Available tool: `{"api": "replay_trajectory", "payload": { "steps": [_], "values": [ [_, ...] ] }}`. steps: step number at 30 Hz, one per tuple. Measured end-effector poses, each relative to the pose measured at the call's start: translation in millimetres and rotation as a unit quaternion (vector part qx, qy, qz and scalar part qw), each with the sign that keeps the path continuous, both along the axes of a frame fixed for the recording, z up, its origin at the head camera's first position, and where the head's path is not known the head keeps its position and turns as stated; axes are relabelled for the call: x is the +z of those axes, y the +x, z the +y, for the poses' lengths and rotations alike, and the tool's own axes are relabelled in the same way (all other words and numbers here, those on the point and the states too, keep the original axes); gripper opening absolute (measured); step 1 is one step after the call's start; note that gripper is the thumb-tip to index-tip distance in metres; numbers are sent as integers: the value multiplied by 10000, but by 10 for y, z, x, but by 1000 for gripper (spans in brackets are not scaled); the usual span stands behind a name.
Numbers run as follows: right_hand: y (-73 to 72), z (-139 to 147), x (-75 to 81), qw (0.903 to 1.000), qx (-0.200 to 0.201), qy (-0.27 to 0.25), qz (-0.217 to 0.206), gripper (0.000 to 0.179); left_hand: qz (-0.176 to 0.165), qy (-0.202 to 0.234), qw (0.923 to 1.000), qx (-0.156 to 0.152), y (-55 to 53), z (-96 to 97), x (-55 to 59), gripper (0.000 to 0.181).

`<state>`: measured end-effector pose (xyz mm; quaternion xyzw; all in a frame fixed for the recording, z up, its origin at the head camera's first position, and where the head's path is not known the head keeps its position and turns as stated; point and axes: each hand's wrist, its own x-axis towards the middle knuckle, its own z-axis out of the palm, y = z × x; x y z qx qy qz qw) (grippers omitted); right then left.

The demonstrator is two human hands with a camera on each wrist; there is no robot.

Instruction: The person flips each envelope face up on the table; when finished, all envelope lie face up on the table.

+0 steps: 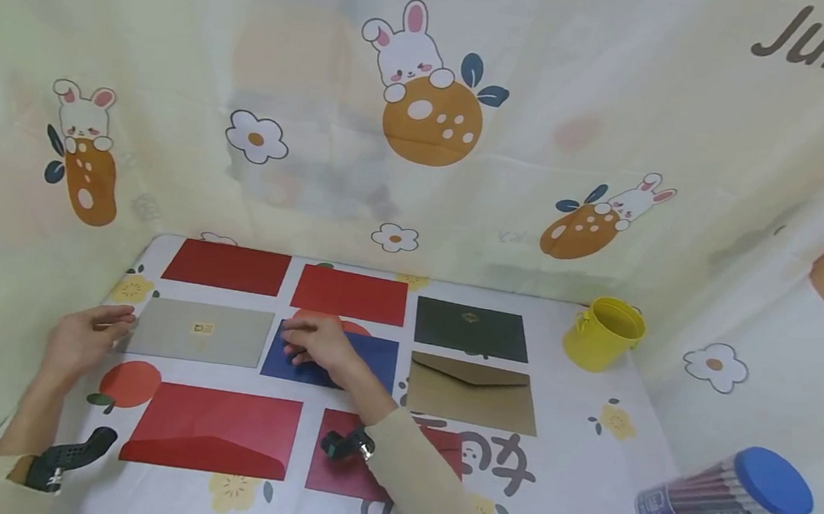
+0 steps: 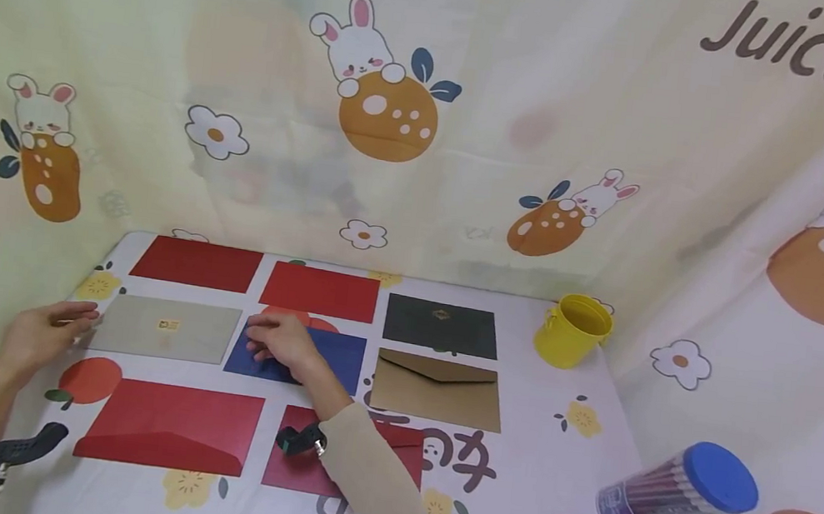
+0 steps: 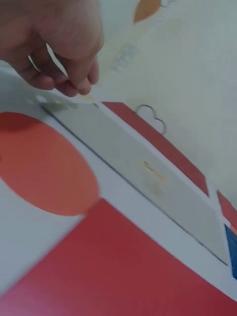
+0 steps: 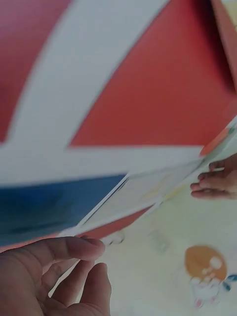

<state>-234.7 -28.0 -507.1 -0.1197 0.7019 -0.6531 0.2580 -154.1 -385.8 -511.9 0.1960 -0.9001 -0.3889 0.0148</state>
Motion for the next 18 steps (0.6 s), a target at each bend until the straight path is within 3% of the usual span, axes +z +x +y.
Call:
{"api": "replay_trajectory", "payload": {
  "steps": [4, 10, 18],
  "values": [
    [-159, 323, 73, 9993, -281, 59, 241, 36, 324, 26, 9990, -315, -149, 166, 6, 45],
    [-432, 884, 122, 9934, -1045, 271, 378, 36, 839, -84, 9903, -1102, -472, 562, 55, 37],
    [-635, 1509, 132, 9796, -1904, 642, 17, 38, 818, 382, 9800, -1772, -906, 1266, 81, 37]
  ]
}}
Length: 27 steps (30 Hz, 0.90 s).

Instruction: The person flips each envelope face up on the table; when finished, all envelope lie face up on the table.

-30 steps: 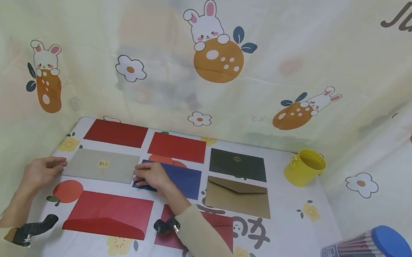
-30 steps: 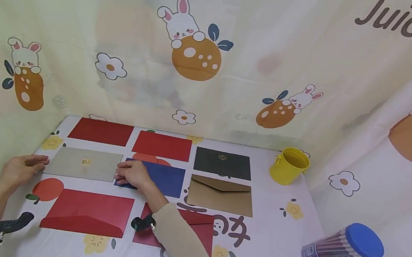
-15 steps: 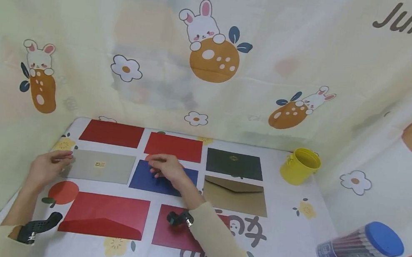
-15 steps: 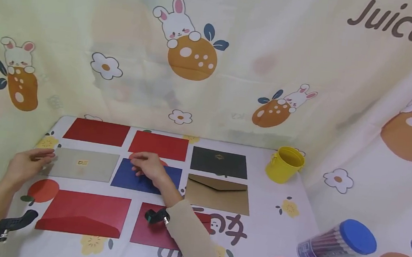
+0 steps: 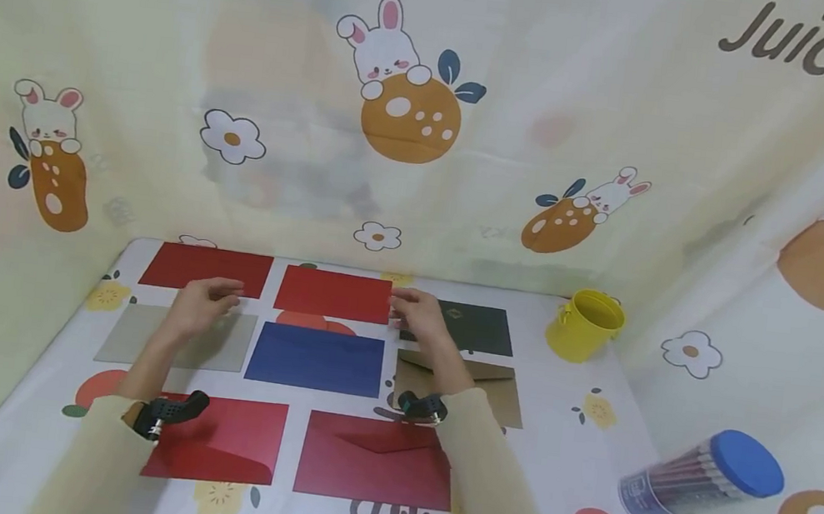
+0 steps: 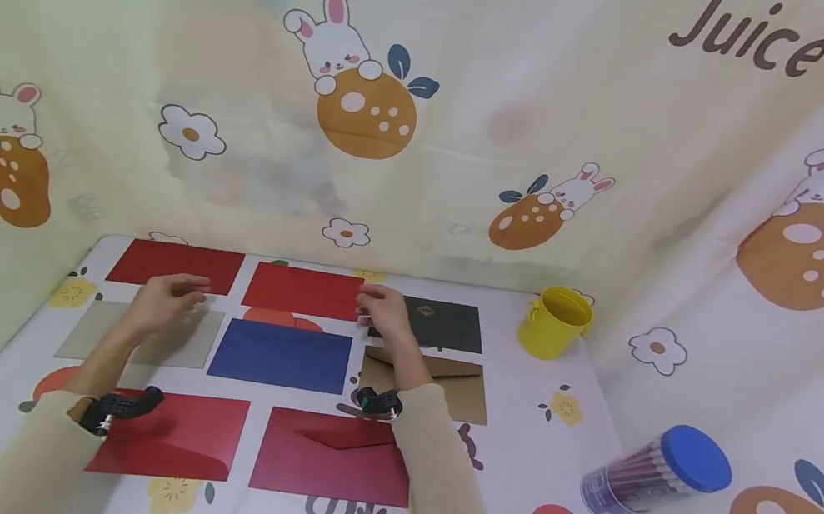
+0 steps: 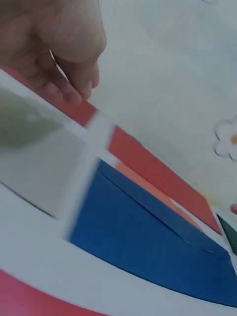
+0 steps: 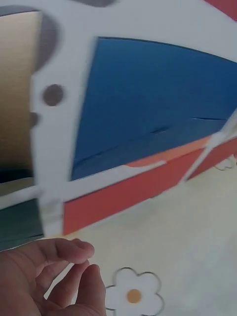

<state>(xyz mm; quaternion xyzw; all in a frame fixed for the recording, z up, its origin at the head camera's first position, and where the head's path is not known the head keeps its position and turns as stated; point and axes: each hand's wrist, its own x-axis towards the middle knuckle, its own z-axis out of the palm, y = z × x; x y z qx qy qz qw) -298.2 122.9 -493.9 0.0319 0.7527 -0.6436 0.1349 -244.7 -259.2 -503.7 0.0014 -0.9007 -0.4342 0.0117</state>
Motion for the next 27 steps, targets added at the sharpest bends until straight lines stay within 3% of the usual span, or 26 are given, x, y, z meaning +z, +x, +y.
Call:
{"api": "replay_trajectory", "payload": {
  "steps": [6, 12, 21, 27],
  "values": [
    [1, 111, -29, 9998, -9, 177, -63, 39, -77, 0, 9991, -424, -154, 399, -30, 40],
    [35, 125, -104, 9998, 43, 104, -189, 41, -546, 243, 9969, -506, -196, 626, -26, 54],
    [11, 109, -200, 9965, -308, -575, -516, 37, -705, 670, 9951, -180, -221, 659, -77, 58],
    [-1, 92, -192, 9957, -503, -594, -502, 33, -788, 1216, 9894, 53, -209, 597, -68, 53]
  ]
}}
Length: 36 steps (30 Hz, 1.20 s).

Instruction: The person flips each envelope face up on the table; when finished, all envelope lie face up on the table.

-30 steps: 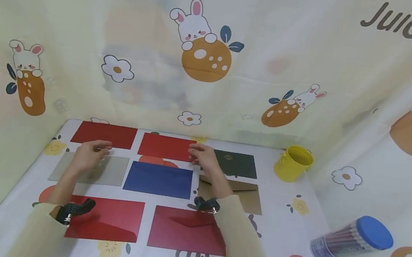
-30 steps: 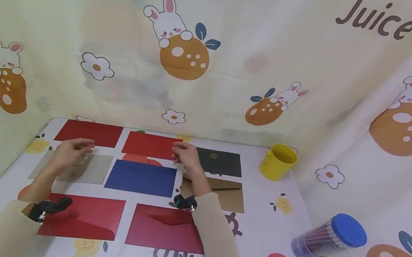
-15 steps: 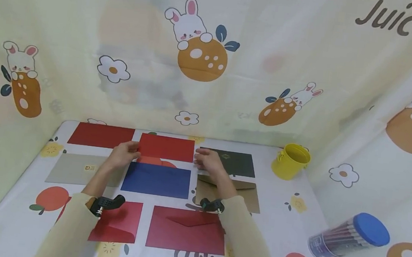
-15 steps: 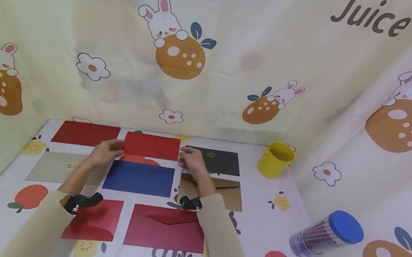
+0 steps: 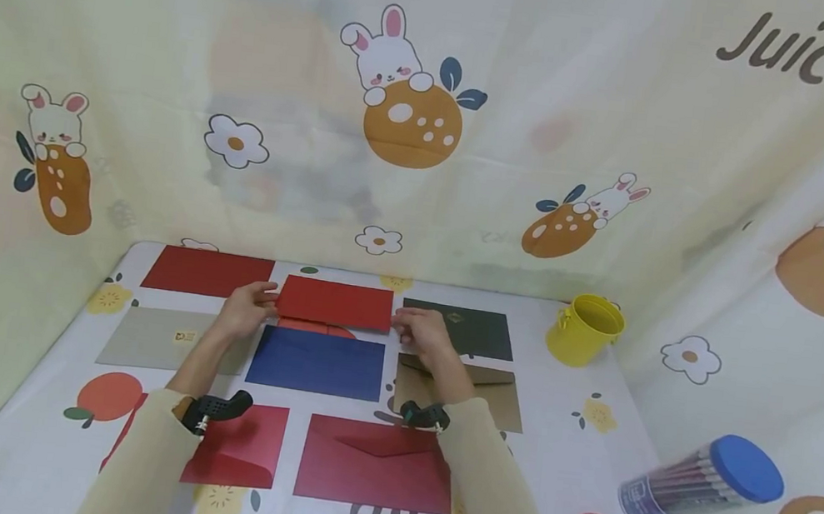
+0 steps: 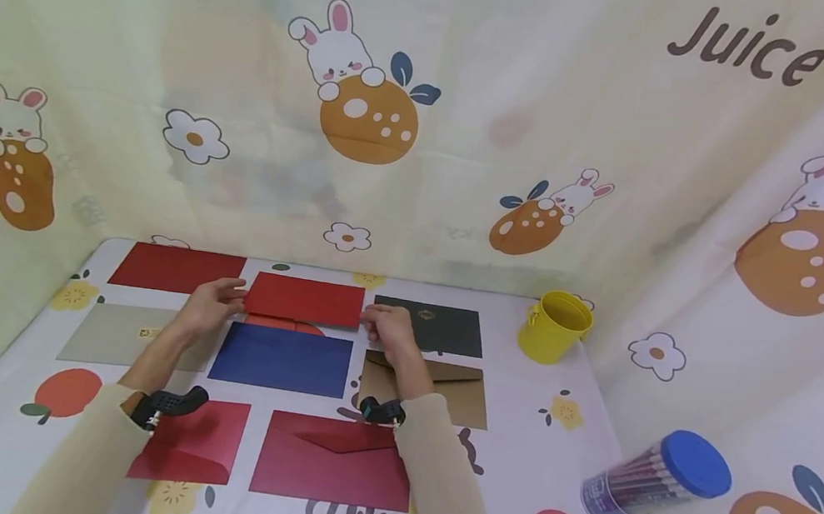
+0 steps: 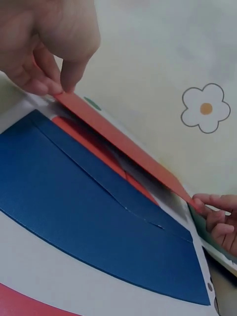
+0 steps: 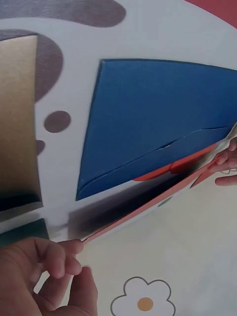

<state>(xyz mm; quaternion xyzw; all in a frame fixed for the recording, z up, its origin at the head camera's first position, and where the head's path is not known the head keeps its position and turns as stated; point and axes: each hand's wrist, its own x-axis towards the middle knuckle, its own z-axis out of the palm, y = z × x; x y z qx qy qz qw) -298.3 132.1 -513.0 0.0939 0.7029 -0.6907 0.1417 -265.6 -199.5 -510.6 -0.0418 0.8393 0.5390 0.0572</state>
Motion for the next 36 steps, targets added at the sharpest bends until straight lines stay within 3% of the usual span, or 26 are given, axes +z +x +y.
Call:
{"api": "replay_trajectory", "payload": {
  "steps": [4, 9, 15, 28, 36],
  "values": [
    [19, -26, 44, 9999, -75, -18, 67, 30, -38, 79, 9998, 156, 18, -10, 41, 49],
    [44, -44, 91, 9991, -69, 357, 196, 31, -146, 223, 9995, 194, 24, 1, 82, 50],
    [46, -45, 137, 9965, -170, 742, 334, 30, -141, 690, 9974, 145, 24, -20, 108, 62],
    [53, -21, 161, 9968, -93, 682, 408, 56, 53, 943, 9955, -1, 4, -62, 61, 69],
    [26, -13, 152, 9978, -162, 499, 396, 47, -62, 963, 9953, 0, 3, -94, 56, 89]
  ]
}}
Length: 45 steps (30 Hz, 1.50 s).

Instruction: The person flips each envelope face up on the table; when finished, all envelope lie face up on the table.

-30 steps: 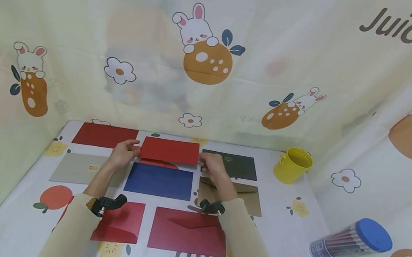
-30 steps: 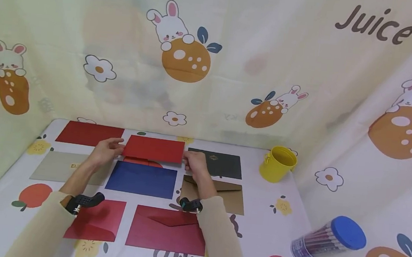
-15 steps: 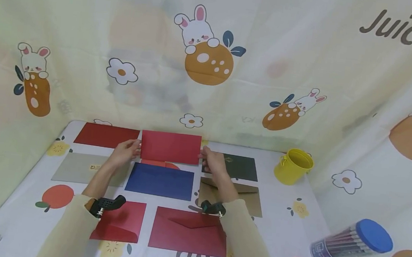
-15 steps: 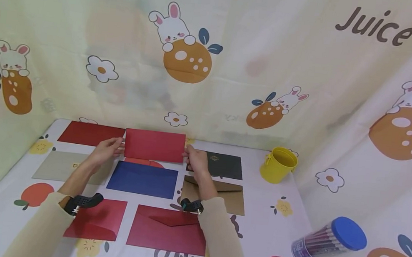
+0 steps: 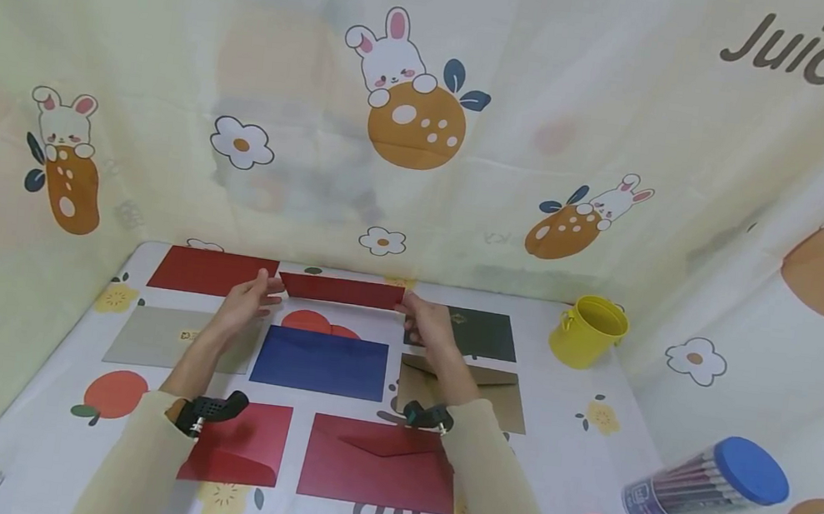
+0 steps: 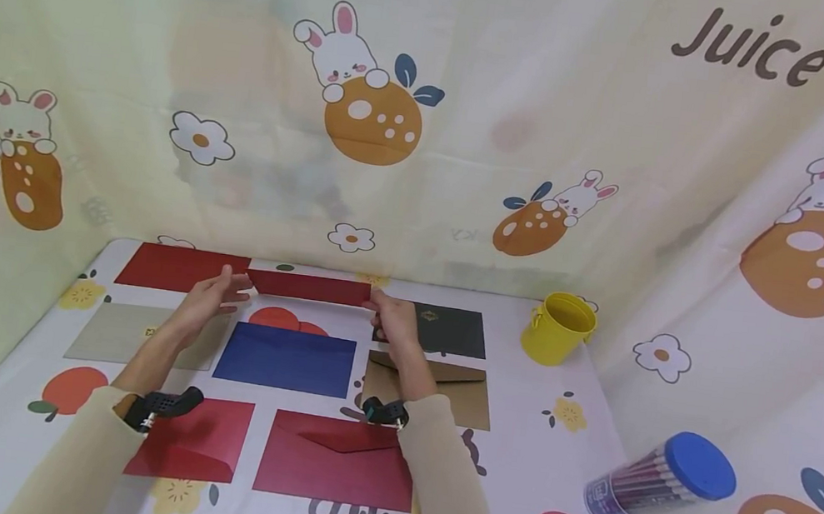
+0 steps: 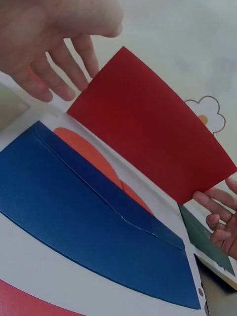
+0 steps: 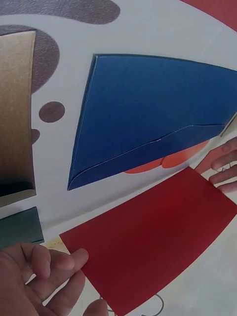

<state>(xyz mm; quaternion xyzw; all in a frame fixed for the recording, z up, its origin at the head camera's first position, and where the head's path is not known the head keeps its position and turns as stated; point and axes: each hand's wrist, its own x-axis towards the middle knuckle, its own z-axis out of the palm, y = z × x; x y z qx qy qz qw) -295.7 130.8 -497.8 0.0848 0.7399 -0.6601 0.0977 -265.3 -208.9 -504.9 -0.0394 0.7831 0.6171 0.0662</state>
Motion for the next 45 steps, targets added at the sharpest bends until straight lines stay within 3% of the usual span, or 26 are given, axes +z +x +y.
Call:
{"api": "replay_trajectory", "payload": {
  "steps": [9, 17, 23, 31, 45],
  "values": [
    [-11, 4, -27, 9999, 62, 81, 60, 32, -133, -10, 9999, 4, 13, -9, 20, 88],
    [-18, -34, -101, 9980, 118, 504, 356, 41, -213, -142, 9993, -278, -1, 43, -5, 83],
    [-47, -76, -153, 9928, 11, 1034, 608, 36, -161, -160, 9995, -231, 2, 64, -21, 80],
    [-30, -111, -164, 9860, -141, 1572, 543, 33, -172, -74, 9997, -130, -22, 53, -49, 73],
    [-6, -110, -181, 9841, -108, 1737, 361, 35, -258, -99, 9995, -153, 11, 66, -38, 72]
  ]
}}
